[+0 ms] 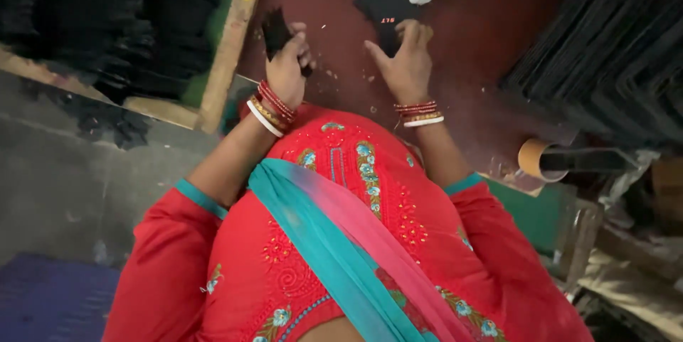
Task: Sorting and stacking small black fabric patches at a production workstation.
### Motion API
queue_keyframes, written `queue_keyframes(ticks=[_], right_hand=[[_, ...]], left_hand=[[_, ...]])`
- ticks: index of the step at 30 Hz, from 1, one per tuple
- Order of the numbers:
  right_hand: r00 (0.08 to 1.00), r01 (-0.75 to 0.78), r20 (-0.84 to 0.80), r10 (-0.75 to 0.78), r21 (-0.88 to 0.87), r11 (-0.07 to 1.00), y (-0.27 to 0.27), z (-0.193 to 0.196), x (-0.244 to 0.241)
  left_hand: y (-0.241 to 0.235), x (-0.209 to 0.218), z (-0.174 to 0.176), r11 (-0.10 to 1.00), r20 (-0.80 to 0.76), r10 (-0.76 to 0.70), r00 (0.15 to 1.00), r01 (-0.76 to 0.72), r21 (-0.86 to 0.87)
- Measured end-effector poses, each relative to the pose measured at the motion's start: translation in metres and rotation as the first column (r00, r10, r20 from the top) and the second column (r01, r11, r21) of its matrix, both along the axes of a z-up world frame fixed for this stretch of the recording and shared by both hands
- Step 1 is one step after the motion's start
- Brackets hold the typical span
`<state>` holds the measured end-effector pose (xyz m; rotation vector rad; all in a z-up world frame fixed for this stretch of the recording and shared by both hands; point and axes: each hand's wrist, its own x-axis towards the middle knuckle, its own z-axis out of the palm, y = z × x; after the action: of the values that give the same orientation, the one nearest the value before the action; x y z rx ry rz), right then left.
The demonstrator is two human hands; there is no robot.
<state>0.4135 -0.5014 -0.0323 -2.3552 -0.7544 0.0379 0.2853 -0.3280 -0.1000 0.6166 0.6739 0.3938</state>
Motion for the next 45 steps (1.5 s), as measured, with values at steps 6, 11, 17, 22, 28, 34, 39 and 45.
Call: queue_keyframes(ticks=[6, 11, 17, 22, 28, 34, 39, 45], right_hand=[[0.998, -0.067, 0.006, 0.067, 0.172, 0.983, -0.015, -0.035, 0.014], [0.893, -0.19, -0.362, 0.267, 0.235, 0.953, 0.011, 0.022, -0.022], [0.894, -0.341, -0.195, 0.403, 0.287, 0.895, 0.01, 0.027, -0.01], [0.78, 0.093, -0.57, 0.257, 0.512, 0.854, -0.004, -0.009, 0.041], [0.635, 0.054, -0.651, 0.415, 0.574, 0.817, -0.014, 0.01, 0.037], [0.85, -0.283, -0.311, 0.425, 0.409, 0.867, 0.009, -0.019, 0.002], [0.77, -0.184, -0.469, 0.433, 0.487, 0.854, 0.022, -0.017, 0.004], [0.693, -0.146, -0.534, 0.485, 0.554, 0.819, 0.024, -0.045, 0.006]], left_hand=[[-0.027, 0.01, -0.014, 0.976, -0.012, -0.112, 0.994, 0.108, -0.188], [-0.028, -0.004, -0.048, 0.864, -0.038, -0.427, 0.904, 0.42, 0.28], [-0.034, -0.002, -0.059, 0.641, -0.203, -0.38, 0.903, 0.415, 0.646], [-0.012, 0.002, 0.013, 0.87, -0.184, -0.131, 0.974, 0.202, 0.449], [0.006, -0.001, 0.033, 0.197, -0.522, 0.266, 0.81, 0.485, 0.852], [-0.024, 0.014, 0.069, -0.136, -0.484, 0.366, 0.795, 0.56, 0.817], [-0.031, 0.013, 0.062, -0.166, -0.403, 0.324, 0.856, 0.471, 0.867], [-0.013, 0.0, 0.06, 0.23, -0.561, 0.066, 0.825, 0.535, 0.813]])
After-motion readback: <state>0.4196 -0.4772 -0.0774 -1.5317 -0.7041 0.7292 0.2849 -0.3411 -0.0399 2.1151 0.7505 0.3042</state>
